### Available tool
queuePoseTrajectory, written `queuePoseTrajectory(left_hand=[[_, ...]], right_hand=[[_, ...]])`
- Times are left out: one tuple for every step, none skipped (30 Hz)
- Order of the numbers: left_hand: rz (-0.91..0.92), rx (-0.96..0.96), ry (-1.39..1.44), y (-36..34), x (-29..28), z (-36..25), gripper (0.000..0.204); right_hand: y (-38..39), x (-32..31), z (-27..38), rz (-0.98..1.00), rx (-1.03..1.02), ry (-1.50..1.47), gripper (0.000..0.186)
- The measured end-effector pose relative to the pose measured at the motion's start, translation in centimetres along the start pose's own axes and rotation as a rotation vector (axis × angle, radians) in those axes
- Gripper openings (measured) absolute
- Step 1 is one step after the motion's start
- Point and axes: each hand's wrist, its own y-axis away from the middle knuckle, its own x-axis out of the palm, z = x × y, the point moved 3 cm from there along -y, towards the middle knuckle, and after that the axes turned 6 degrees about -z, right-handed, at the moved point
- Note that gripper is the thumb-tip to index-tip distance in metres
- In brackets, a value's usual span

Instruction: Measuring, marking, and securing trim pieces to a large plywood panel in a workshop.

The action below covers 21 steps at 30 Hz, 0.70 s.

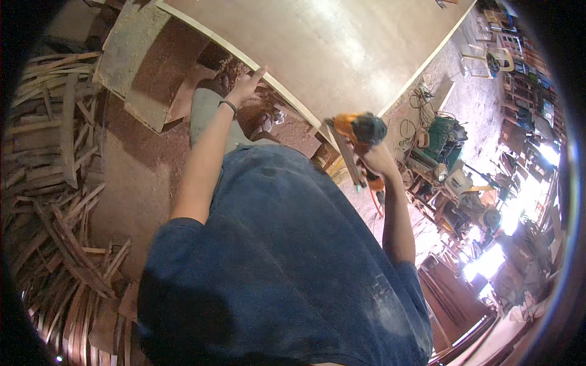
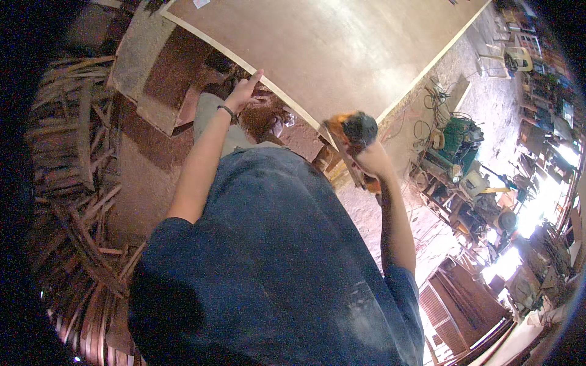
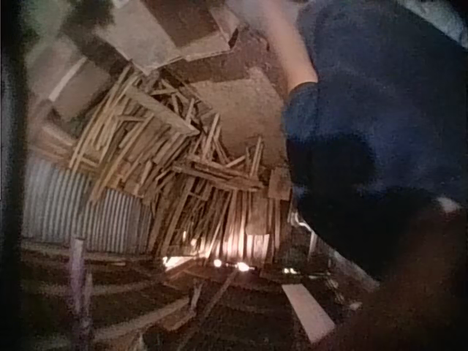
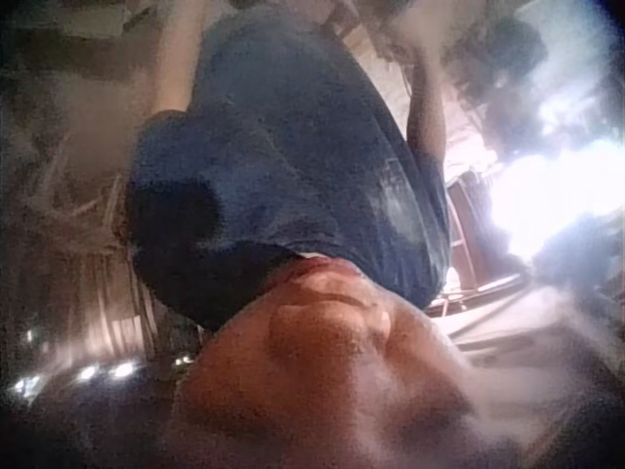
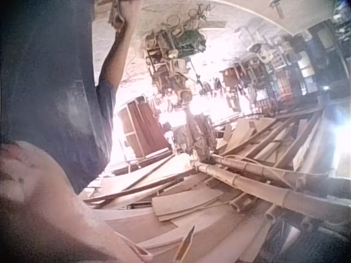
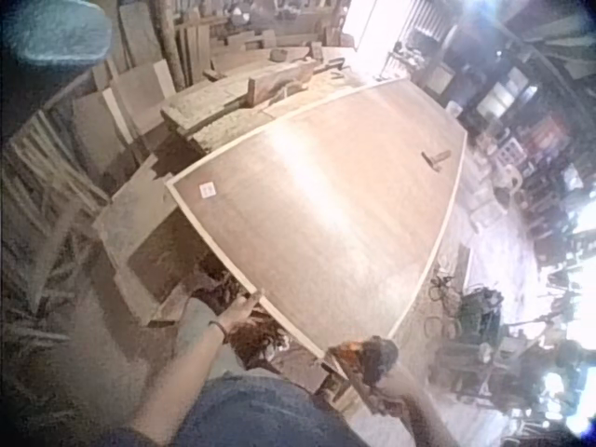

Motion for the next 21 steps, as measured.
queuePoseTrajectory(left_hand=[[0.051,0.005,0.036,-0.2,-0.1,0.2,0.082],[0.106,0.008,0.070,-0.1,0.1,0.1,0.079],[0.112,0.009,0.061,0.0,0.0,0.1,0.079],[0.127,0.006,0.095,0.8,0.2,-0.5,0.074],[0.149,0.004,0.125,1.8,0.6,-1.5,0.069],[0.149,0.006,0.109,2.8,1.0,-2.4,0.069],[0.158,0.009,0.096,2.8,1.1,-2.4,0.069],[0.132,-0.003,0.118,2.7,1.0,-2.2,0.068],[0.108,-0.016,0.139,2.6,0.9,-1.9,0.067],[0.070,0.000,0.121,2.2,0.7,-1.2,0.070],[0.083,0.003,0.109,2.1,0.6,-1.2,0.070],[0.062,-0.029,0.063,2.1,0.3,-0.8,0.073],[0.046,-0.057,0.018,1.8,0.1,-0.7,0.076],[-0.092,-0.040,-0.204,0.2,-1.0,0.2,0.078],[-0.065,-0.032,-0.368,1.8,0.3,-1.9,0.076],[-0.218,0.161,-0.621,2.2,-0.8,-2.3,0.070],[-0.367,0.356,-0.868,3.0,-1.1,-3.2,0.065],[-0.360,0.357,-0.870,3.9,-1.1,-3.1,0.065],[-0.405,0.364,-0.887,6.2,-0.4,-5.0,0.058],[-0.455,0.371,-0.910,7.5,0.2,-6.3,0.052],[-0.446,0.378,-0.915,7.2,1.0,-6.2,0.052]], right_hand=[[0.9,-0.3,-1.7,0.012,0.074,-0.031,0.026],[1.5,-0.4,-2.7,0.022,0.152,-0.064,0.028],[1.8,-0.5,-3.1,0.016,0.156,-0.073,0.028],[2.0,-0.5,-3.6,0.025,0.176,-0.075,0.028],[2.5,-0.6,-4.1,0.028,0.201,-0.081,0.028],[2.7,-0.6,-4.7,0.014,0.212,-0.093,0.028],[2.3,-0.4,-4.9,0.006,0.196,-0.080,0.029],[2.1,-0.2,-4.9,-0.004,0.181,-0.067,0.030],[2.1,-0.1,-4.9,-0.015,0.186,-0.079,0.030],[2.1,-0.2,-4.1,-0.053,0.087,-0.041,0.024],[2.2,-0.6,-3.1,-0.095,-0.006,-0.001,0.020],[2.4,-0.8,-2.6,-0.081,0.109,-0.026,0.024],[2.5,-0.8,-4.6,-0.101,0.119,-0.031,0.024],[2.3,-0.5,-7.5,-0.129,0.062,-0.028,0.026],[2.6,-0.4,-9.8,-0.167,0.027,-0.024,0.028],[3.1,-0.5,-9.8,-0.170,0.023,-0.026,0.028],[4.2,-0.8,-9.5,-0.273,-0.011,-0.005,0.029],[5.3,-1.0,-9.4,-0.375,-0.042,0.015,0.029],[6.6,-1.1,-9.5,-0.387,-0.033,0.019,0.029],[7.8,-1.2,-10.0,-0.489,0.075,-0.025,0.027],[8.8,-1.3,-10.6,-0.590,0.185,-0.070,0.026]])
